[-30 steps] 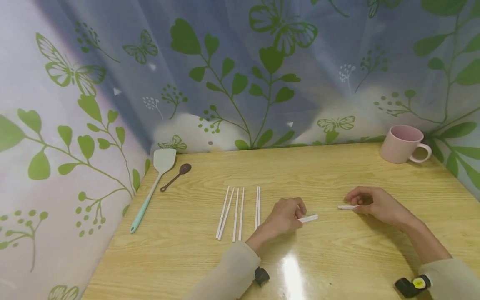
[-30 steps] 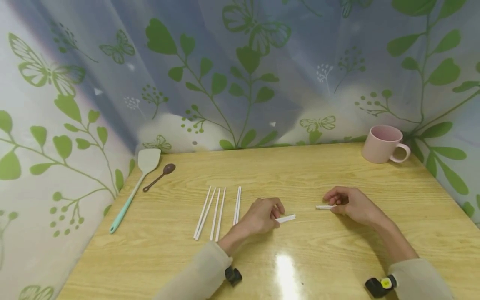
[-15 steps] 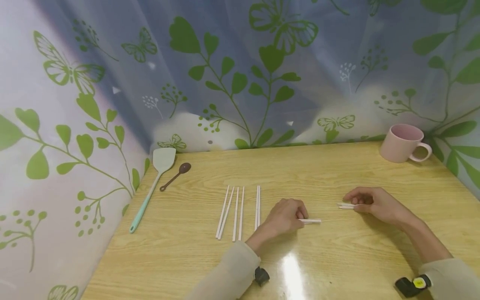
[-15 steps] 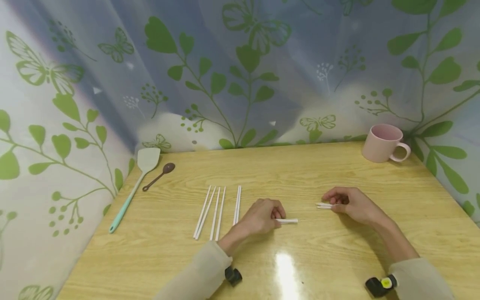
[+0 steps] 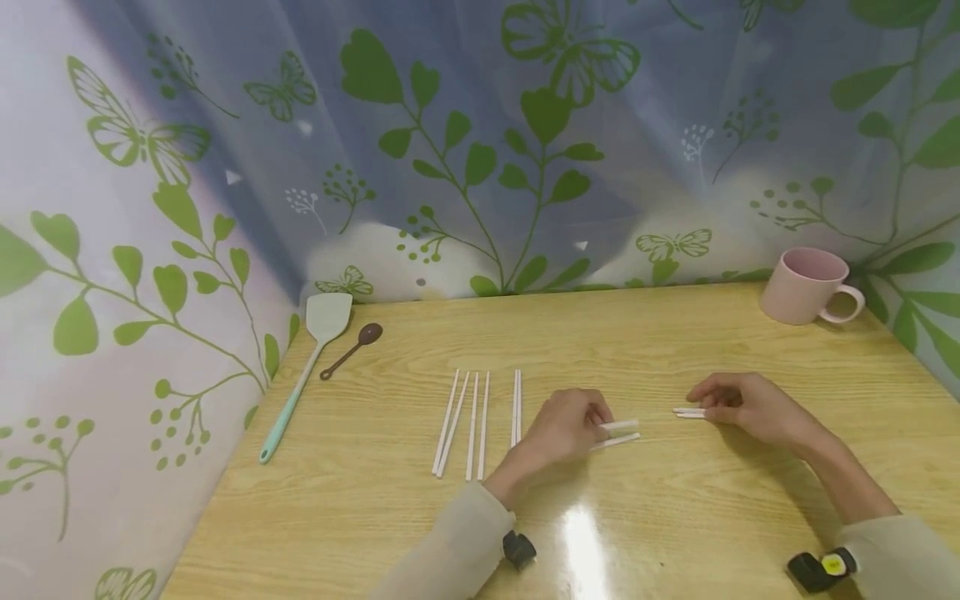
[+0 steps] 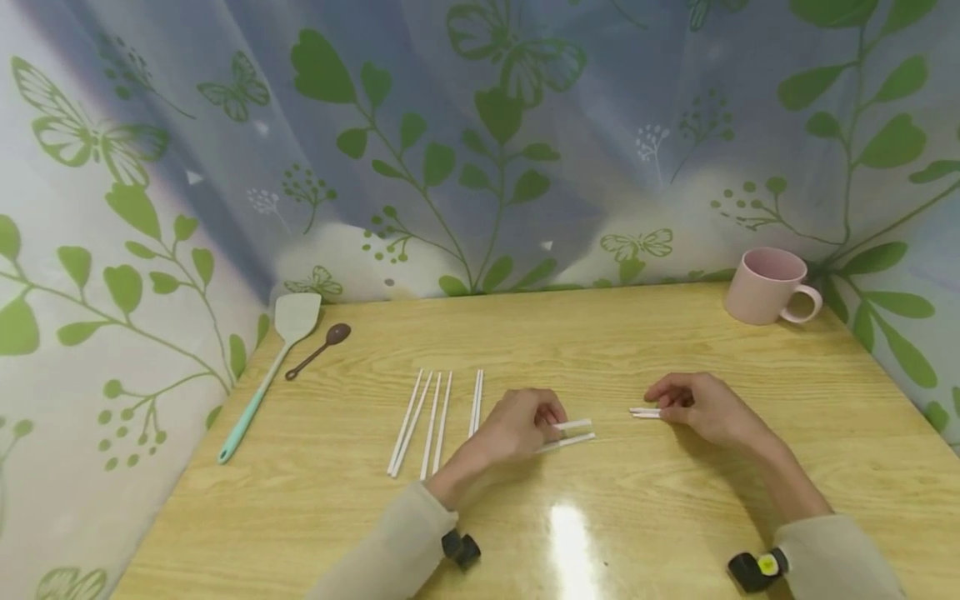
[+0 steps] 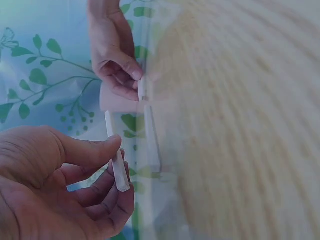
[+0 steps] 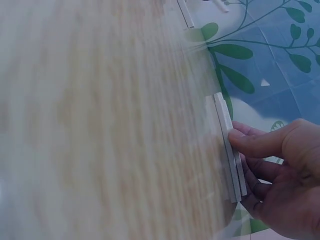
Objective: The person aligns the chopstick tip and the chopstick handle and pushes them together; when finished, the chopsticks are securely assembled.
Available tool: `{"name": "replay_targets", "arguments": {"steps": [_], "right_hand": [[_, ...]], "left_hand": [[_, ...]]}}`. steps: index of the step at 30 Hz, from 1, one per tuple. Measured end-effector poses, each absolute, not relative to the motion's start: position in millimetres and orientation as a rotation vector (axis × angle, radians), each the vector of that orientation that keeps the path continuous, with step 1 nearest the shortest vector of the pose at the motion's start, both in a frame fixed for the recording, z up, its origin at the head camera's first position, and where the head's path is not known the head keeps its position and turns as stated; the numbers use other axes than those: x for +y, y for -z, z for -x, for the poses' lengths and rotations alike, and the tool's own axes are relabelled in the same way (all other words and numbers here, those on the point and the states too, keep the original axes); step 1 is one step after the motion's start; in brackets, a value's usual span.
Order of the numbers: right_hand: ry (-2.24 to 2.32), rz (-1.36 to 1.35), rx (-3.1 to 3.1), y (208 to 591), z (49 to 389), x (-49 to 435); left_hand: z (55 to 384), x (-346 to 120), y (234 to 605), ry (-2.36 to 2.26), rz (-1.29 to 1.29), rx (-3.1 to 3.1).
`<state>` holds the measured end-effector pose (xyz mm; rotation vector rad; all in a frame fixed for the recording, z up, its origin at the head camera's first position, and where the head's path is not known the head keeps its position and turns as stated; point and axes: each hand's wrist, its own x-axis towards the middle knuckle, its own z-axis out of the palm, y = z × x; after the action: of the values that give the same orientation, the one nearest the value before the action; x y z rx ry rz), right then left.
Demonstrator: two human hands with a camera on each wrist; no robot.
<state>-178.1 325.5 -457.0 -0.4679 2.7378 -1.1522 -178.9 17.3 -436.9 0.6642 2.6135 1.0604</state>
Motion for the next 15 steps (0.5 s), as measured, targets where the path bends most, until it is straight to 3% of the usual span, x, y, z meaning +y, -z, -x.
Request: {"name": "replay_targets", "arguments": {"steps": [15], "right_hand": [[1.220, 0.433, 2.801, 434, 183, 306]], "left_hand": [[182, -1, 419, -1.231, -0.584, 2.573]]}}
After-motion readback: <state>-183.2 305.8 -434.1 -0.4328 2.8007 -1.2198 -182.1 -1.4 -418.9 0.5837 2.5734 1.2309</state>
